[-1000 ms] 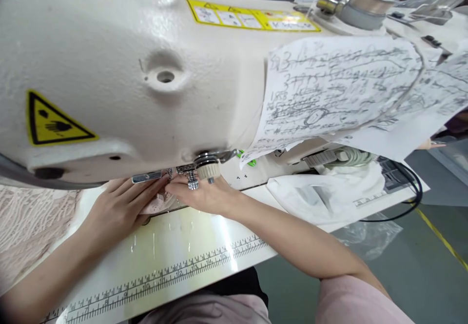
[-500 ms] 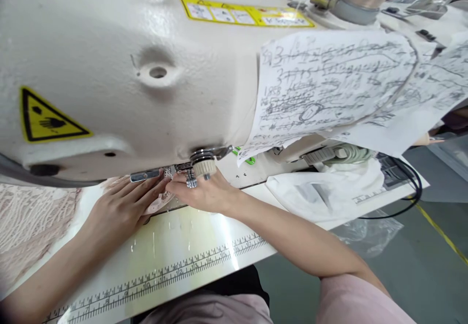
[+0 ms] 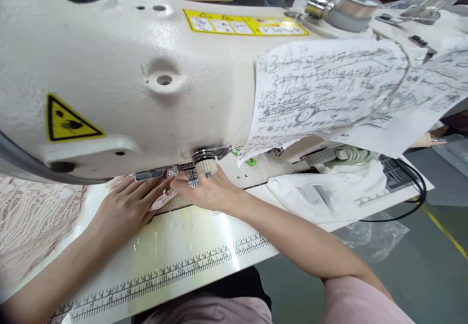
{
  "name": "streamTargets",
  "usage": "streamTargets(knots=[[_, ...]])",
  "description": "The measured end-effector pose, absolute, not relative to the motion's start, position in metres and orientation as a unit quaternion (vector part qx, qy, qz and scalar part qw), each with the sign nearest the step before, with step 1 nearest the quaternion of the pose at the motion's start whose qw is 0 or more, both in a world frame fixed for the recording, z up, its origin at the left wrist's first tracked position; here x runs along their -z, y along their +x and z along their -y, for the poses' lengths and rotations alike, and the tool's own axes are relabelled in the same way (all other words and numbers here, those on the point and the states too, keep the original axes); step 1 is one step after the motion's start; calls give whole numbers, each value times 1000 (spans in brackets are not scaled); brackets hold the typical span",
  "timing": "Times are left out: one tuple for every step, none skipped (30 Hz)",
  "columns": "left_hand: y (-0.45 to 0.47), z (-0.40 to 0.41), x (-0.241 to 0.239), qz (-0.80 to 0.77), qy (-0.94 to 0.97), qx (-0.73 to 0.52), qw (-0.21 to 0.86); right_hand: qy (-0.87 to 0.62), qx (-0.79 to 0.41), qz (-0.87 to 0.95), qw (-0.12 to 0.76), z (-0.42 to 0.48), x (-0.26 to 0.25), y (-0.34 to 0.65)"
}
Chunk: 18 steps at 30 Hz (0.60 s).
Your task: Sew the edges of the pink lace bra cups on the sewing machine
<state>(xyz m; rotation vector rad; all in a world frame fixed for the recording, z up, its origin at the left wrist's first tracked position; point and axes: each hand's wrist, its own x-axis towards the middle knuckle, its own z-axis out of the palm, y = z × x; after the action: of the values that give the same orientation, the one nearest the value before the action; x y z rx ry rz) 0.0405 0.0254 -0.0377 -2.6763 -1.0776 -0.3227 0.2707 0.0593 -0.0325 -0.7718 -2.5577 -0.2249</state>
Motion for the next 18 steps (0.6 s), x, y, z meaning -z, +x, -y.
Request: streamTargets(knots=[[41, -25, 38, 370, -915, 108, 120, -290, 80, 930, 212, -59, 33, 271], [41, -26, 37, 370, -915, 103, 124, -302, 79, 931, 191, -57, 34, 272], [41, -26, 37, 368, -916, 99, 129, -313, 76, 932, 169, -56, 34, 272], [41, -26, 36, 365, -916, 95, 135, -321, 71, 932, 150, -55, 34, 272], [41, -27, 35, 363, -917, 93, 141, -328, 64, 932, 138, -54, 34, 272], [41, -27, 35, 361, -916, 92, 146, -333, 55, 932, 132, -53, 33, 272], [41, -27, 34, 361, -916, 92, 150, -337, 44, 931, 131, -52, 31, 272], [41, -28, 34, 362, -915, 93, 152, -342, 32, 930, 133, -52, 30, 272], [42, -28, 34, 363, -914, 94, 153, -347, 23, 928, 136, -51, 28, 272], [42, -28, 34, 366, -913, 95, 154, -352, 17, 925, 140, -51, 26, 273], [42, -28, 34, 369, -912, 95, 153, -355, 13, 924, 144, -51, 25, 273], [42, -28, 34, 372, -911, 95, 153, -356, 11, 923, 149, -50, 24, 273], [43, -28, 34, 373, -910, 95, 153, -356, 11, 922, 152, -50, 23, 273], [43, -28, 34, 372, -910, 95, 154, -356, 14, 922, 153, -50, 23, 273], [43, -28, 34, 368, -911, 98, 159, -357, 20, 921, 153, -49, 23, 272], [43, -27, 33, 360, -912, 104, 165, -358, 30, 921, 152, -49, 24, 271], [43, -27, 33, 348, -915, 113, 172, -359, 45, 920, 150, -48, 25, 270], [43, -27, 32, 334, -917, 123, 180, -359, 64, 919, 150, -48, 26, 269]])
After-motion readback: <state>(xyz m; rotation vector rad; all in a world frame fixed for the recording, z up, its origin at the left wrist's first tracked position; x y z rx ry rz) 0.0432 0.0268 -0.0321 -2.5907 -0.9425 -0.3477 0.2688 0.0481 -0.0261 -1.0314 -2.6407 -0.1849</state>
